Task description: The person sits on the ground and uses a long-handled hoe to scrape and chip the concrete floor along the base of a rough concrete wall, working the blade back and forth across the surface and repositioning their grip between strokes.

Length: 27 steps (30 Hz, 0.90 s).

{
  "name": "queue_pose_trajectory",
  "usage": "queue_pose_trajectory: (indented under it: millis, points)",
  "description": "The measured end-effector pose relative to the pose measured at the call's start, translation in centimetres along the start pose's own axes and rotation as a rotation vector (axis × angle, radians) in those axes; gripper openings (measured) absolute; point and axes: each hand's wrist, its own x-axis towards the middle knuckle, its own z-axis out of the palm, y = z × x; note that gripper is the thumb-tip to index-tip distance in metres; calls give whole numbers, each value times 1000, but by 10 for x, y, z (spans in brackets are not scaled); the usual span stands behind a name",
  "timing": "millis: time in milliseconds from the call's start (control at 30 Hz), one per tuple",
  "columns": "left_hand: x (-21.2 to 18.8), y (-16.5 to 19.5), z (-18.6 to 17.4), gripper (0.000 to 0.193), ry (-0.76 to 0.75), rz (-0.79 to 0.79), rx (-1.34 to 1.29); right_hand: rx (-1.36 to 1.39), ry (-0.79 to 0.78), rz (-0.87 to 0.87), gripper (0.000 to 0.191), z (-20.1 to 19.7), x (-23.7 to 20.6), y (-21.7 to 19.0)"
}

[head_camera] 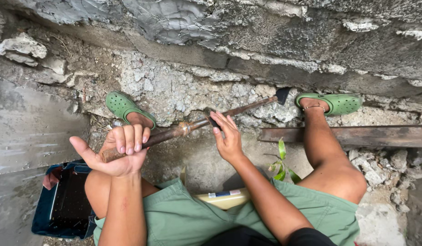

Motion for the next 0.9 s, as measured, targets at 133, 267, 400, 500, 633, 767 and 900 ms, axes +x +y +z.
queue_pose_trajectory:
  millis: [133, 267, 400, 500, 633, 767, 900]
  points:
    - [-1, 0, -1, 93, -7, -4, 25, -70, 55, -42, 26, 2, -1, -10]
    - [0, -1, 0, 93, -17, -1, 9, -110, 122, -74, 26, 4, 1, -24]
    - [0, -1, 0, 92, -14, 0, 7, -52, 126, -124, 38, 3, 6, -30]
    - [0, -1, 0, 92, -29, 3, 13, -99, 121, -102, 26, 3, 7, -30]
    - [0, -2, -2, 91, -7, 0, 5, -61, 68, -203, 22, 12, 3, -32]
    - [0, -2, -2, 92, -21, 13, 0, -4, 59, -258, 20, 19, 3, -35]
    - [-1, -2, 0, 92, -3, 2, -18, 4, 70, -119, 21, 17, 9, -37]
